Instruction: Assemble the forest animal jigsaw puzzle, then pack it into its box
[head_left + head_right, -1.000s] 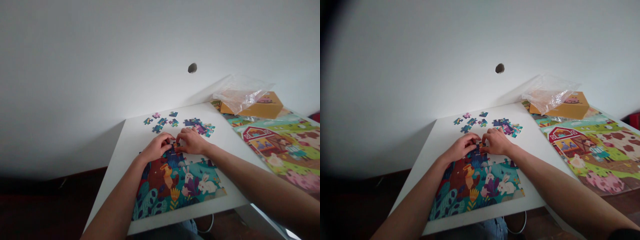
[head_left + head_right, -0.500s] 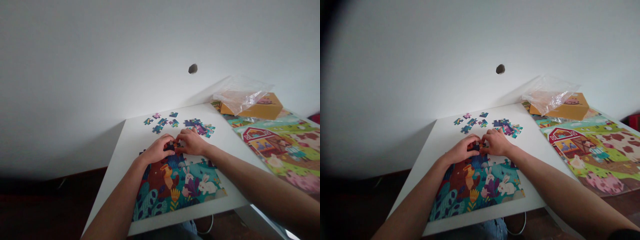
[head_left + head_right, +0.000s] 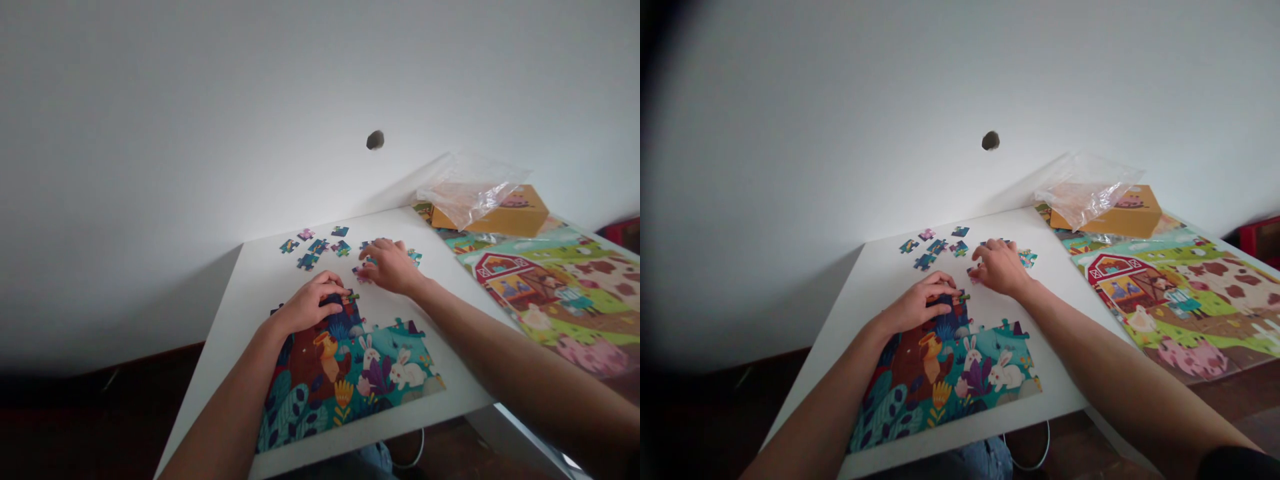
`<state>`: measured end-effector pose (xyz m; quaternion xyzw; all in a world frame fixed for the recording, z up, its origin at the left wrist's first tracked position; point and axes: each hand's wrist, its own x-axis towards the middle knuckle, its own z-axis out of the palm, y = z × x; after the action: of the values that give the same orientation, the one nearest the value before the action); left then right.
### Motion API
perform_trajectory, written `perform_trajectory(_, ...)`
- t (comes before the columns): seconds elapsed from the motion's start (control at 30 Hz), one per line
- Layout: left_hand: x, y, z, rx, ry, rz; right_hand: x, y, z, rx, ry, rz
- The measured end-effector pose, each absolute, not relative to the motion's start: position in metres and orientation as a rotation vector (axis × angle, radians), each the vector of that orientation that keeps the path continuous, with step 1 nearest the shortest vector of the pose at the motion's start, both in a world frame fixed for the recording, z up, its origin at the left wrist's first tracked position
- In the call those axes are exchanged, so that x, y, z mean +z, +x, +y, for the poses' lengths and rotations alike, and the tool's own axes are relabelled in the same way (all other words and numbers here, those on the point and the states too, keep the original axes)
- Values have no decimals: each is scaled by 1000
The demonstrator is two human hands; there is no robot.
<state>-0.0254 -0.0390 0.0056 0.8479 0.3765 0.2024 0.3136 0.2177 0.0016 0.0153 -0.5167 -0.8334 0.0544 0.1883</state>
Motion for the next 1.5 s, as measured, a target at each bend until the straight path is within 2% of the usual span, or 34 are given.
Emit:
perform_trajectory(0.13, 1, -28, -37, 532, 2252, 985, 23, 253, 13, 21, -1988, -2022)
perform_trajectory(0.27, 1, -28, -37, 537, 2273, 976, 17, 273, 19, 167, -2218, -2064)
perform_trajectory(0.57, 1, -29, -36, 536, 2286, 978, 11, 262, 19, 248, -2220, -2003)
perform_trajectory(0.87, 2, -33, -35, 605, 2187, 1003, 9, 259, 18, 153, -2168, -1998)
perform_trajectory(0.97, -2, -50, -23, 809, 2120, 1187, 10, 258, 18, 144, -2128, -1983)
perform_trajectory(1.1, -17, -90, -3, 1119, 2110, 1831, 11, 255, 16, 142, -2090, -1933)
perform_trajectory(1.2, -28, -110, 9, 978, 2065, 2214, 11, 253, 15, 138, -2074, -1909)
perform_trajectory(1.27, -32, -113, 14, 827, 2032, 2313, 11, 251, 15, 148, -2077, -1905)
perform_trajectory(1.4, -33, -108, 25, 589, 2106, 2262, 8, 248, 17, 124, -2065, -1887)
perform_trajectory(1.5, -33, -110, 35, 642, 2124, 2233, 5, 248, 19, 107, -2018, -1848)
